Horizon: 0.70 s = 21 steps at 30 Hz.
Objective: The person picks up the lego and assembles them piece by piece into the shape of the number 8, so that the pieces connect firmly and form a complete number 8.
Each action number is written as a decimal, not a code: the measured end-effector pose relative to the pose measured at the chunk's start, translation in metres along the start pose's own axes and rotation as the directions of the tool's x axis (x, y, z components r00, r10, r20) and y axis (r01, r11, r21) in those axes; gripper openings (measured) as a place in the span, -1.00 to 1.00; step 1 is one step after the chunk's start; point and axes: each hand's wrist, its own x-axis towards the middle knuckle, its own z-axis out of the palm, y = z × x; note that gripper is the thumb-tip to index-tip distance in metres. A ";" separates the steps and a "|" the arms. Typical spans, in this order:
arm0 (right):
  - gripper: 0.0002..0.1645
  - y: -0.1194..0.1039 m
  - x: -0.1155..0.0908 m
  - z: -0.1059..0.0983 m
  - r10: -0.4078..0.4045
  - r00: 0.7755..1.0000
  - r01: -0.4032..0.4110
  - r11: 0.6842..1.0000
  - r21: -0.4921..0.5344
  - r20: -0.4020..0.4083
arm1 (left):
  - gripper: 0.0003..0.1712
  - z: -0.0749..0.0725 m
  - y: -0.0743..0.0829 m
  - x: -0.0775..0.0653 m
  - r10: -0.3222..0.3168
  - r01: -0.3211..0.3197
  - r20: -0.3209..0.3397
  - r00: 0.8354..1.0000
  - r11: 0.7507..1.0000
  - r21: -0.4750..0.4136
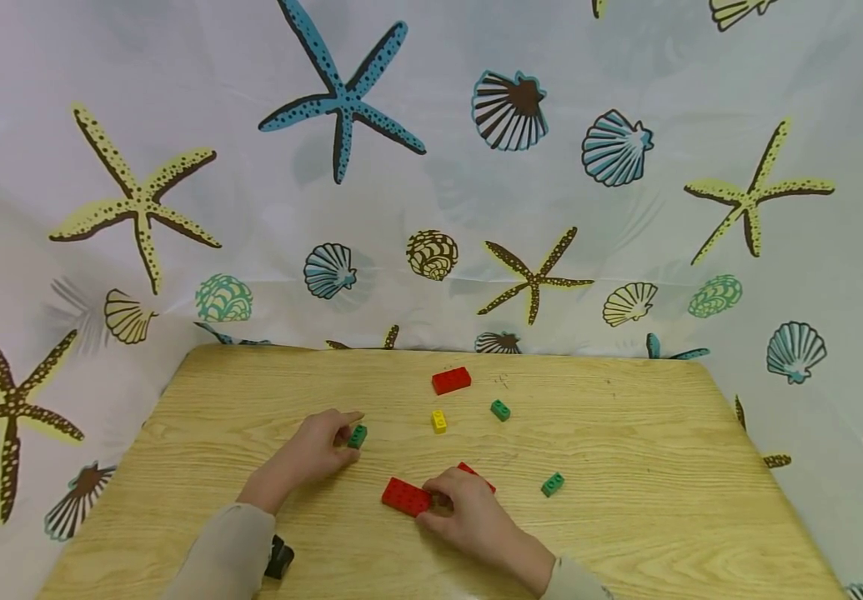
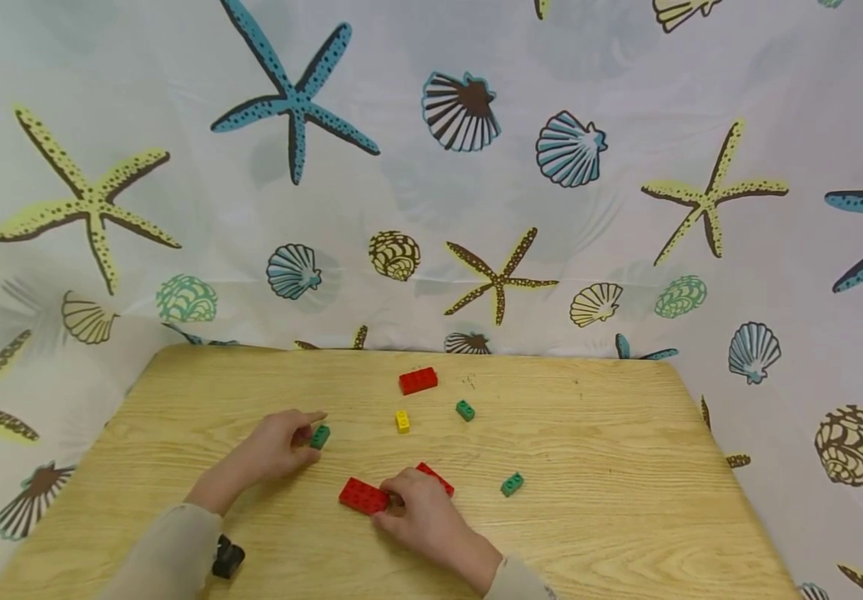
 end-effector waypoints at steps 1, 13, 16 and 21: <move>-0.65 0.000 0.000 0.000 -0.006 1.000 0.006 1.000 -0.002 -0.001 | -0.33 0.000 0.000 0.000 -0.005 0.005 0.001 1.000 1.000 0.002; -0.67 -0.001 0.001 0.002 -0.044 0.999 0.044 0.999 -0.026 -0.010 | -0.53 0.008 -0.008 -0.001 0.001 0.000 -0.064 0.998 1.000 0.009; -0.67 -0.001 0.001 0.002 -0.036 0.999 0.036 0.999 -0.024 -0.003 | -0.56 0.011 -0.006 -0.005 0.015 -0.016 -0.090 0.996 1.000 -0.005; -0.65 -0.002 0.001 0.001 -0.033 0.999 0.033 0.999 -0.021 0.006 | -0.58 0.016 -0.002 -0.014 0.021 -0.025 -0.103 0.994 0.999 -0.035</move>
